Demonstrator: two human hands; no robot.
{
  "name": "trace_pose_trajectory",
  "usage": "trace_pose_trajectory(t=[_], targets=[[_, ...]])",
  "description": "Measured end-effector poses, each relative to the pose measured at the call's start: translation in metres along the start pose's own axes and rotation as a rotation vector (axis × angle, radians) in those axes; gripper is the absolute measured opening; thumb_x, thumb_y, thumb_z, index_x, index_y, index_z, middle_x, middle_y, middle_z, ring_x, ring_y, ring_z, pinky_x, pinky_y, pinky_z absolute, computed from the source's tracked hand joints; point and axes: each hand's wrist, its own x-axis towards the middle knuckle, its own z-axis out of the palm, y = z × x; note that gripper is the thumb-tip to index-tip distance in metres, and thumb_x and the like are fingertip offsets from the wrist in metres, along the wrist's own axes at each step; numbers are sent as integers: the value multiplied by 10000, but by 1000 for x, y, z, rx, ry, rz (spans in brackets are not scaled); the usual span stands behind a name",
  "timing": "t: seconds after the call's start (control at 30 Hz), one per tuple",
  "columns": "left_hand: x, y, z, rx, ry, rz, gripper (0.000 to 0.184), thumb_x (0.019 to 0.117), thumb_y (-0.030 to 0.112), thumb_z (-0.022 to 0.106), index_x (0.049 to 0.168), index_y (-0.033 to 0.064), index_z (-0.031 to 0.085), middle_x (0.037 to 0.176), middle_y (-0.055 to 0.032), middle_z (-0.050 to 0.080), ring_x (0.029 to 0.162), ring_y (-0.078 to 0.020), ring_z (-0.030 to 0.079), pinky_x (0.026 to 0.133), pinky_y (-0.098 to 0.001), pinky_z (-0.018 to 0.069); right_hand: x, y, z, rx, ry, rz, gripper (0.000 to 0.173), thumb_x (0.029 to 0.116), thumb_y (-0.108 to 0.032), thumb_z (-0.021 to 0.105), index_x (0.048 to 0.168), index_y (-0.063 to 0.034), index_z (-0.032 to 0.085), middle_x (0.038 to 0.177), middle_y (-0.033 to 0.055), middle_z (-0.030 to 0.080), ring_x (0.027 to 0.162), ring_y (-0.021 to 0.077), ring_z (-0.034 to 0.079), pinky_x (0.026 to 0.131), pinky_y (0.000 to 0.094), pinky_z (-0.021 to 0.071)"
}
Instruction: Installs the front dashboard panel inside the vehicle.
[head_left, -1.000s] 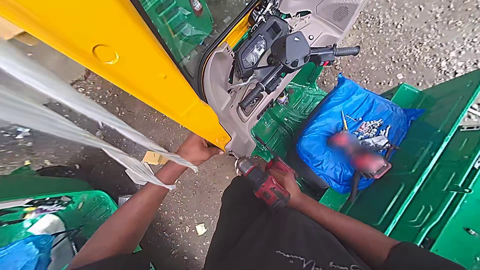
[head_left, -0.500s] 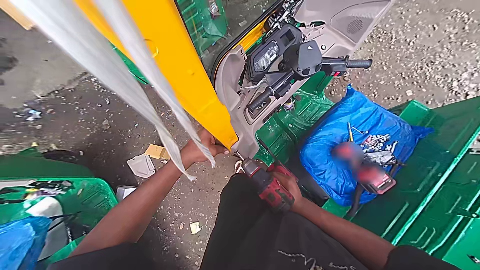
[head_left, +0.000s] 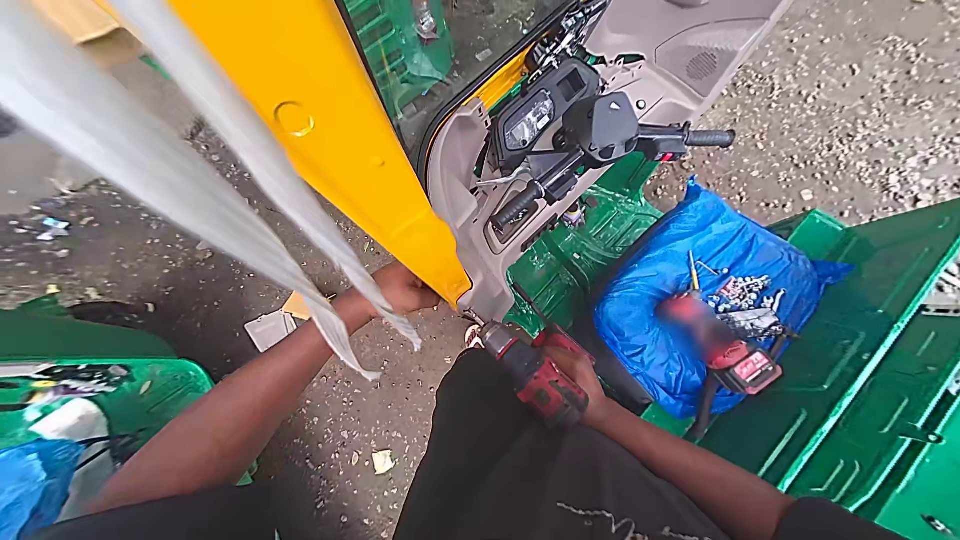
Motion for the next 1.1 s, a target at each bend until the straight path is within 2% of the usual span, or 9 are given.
trace_pose_trajectory(t=[0.07, 0.17, 0.3, 0.4, 0.6, 0.77, 0.87, 0.93, 1.1], targets=[[-3, -10, -1, 34, -26, 41, 236, 801, -47, 748, 1008, 63, 722, 914, 38, 733, 831, 4, 679, 769, -206, 586, -1, 0, 1, 8, 0, 5, 381, 964, -433, 580, 963, -85, 735, 839, 83, 727, 781, 202, 716, 665, 432, 571], [-7, -26, 8, 211, 31, 193, 73, 878, 88, 692, 919, 46, 734, 855, 15, 722, 776, 4, 667, 762, -223, 583, 0, 2, -1, 13, -2, 6, 386, 968, -442, 580, 972, -88, 734, 844, 79, 726, 791, 196, 717, 679, 430, 575], [-25, -54, 41, 185, 243, 240, 200, 991, 184, 612, 944, 41, 744, 833, -10, 734, 730, -32, 669, 736, -261, 583, 0, 2, -1, 11, 3, -3, 391, 975, -460, 574, 975, -102, 731, 847, 66, 726, 802, 179, 716, 683, 415, 577], [-31, -52, 57, 189, 368, 243, 186, 985, 151, 606, 941, 37, 747, 841, -15, 747, 740, -22, 676, 734, -236, 576, 0, 1, 0, 19, 11, -2, 393, 972, -452, 573, 969, -91, 728, 848, 74, 726, 797, 182, 716, 682, 415, 575], [-25, -41, 54, 154, 372, 211, 131, 932, 115, 640, 870, 55, 739, 833, 6, 742, 760, -5, 678, 740, -246, 585, -2, -5, 0, -5, 21, 26, 359, 936, -414, 618, 948, -75, 734, 843, 78, 731, 802, 177, 718, 699, 395, 578], [-19, -27, 43, 420, 396, 244, 157, 874, 161, 661, 763, 70, 725, 743, -63, 716, 731, -180, 709, 687, -476, 567, 1, -7, -1, -153, 29, -57, 391, 984, -433, 536, 976, -93, 727, 836, 83, 726, 753, 214, 718, 627, 422, 569], [-29, -33, 57, 167, 374, 145, 88, 901, 97, 676, 876, 50, 746, 809, -14, 752, 767, -40, 712, 752, -303, 608, -6, -11, -3, -89, 16, -22, 390, 968, -421, 567, 995, -73, 742, 866, 94, 744, 793, 206, 728, 680, 422, 580], [-22, -31, 50, 97, 363, 134, 122, 927, 71, 642, 946, 20, 751, 898, -24, 773, 852, -16, 723, 837, -264, 607, 5, -6, -2, -37, 49, -17, 385, 949, -420, 594, 967, -66, 743, 840, 88, 737, 779, 187, 723, 682, 407, 581], [-24, -30, 51, 249, 344, 162, 126, 908, 88, 647, 845, 43, 746, 815, -44, 747, 784, -75, 712, 772, -350, 596, -3, -8, 0, -32, 24, -4, 394, 954, -417, 584, 971, -55, 738, 833, 100, 730, 768, 201, 718, 668, 417, 572]])
